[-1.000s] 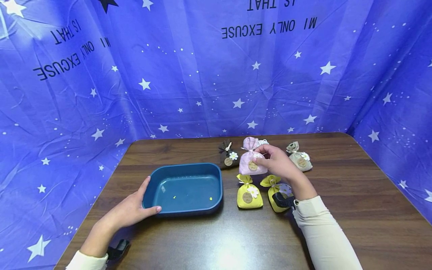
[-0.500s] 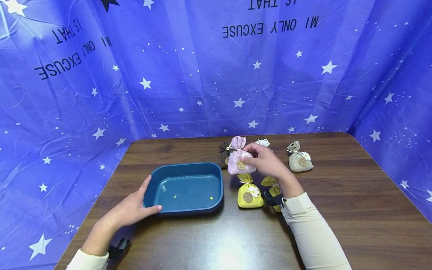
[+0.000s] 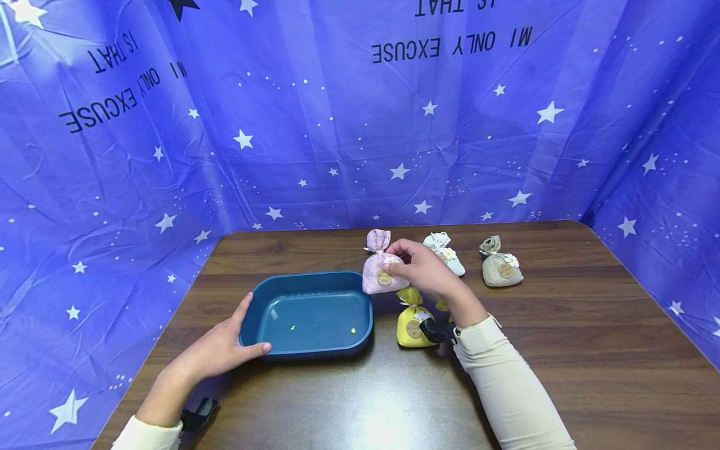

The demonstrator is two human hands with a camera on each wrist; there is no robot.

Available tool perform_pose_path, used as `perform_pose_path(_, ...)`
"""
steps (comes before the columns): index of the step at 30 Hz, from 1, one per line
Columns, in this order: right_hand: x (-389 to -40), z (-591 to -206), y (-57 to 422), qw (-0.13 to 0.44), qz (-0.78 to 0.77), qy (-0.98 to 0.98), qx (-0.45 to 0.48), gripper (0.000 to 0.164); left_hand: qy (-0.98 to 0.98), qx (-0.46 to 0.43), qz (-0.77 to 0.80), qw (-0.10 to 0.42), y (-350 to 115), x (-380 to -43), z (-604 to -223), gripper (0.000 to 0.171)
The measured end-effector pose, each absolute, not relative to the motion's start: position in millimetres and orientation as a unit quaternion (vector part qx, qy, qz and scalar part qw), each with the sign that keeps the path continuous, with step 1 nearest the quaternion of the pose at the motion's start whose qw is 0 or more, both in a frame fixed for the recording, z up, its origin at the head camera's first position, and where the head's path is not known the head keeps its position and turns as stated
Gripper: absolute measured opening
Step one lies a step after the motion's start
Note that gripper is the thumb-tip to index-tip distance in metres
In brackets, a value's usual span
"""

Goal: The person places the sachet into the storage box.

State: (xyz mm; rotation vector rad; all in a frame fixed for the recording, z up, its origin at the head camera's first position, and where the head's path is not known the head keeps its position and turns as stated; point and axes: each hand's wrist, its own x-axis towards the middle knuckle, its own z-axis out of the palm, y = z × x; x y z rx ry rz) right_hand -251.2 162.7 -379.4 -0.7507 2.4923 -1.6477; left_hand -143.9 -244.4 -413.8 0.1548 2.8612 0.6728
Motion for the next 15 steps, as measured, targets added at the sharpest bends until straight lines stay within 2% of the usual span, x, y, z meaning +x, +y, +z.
perform_pose_path(15,-249.1,-382.0,128.7,0.053,-0.536,0.803,-0.256,0.017,0.968,0.058,0.225,0.097,-244.4,-143.2,-413.6,0.121)
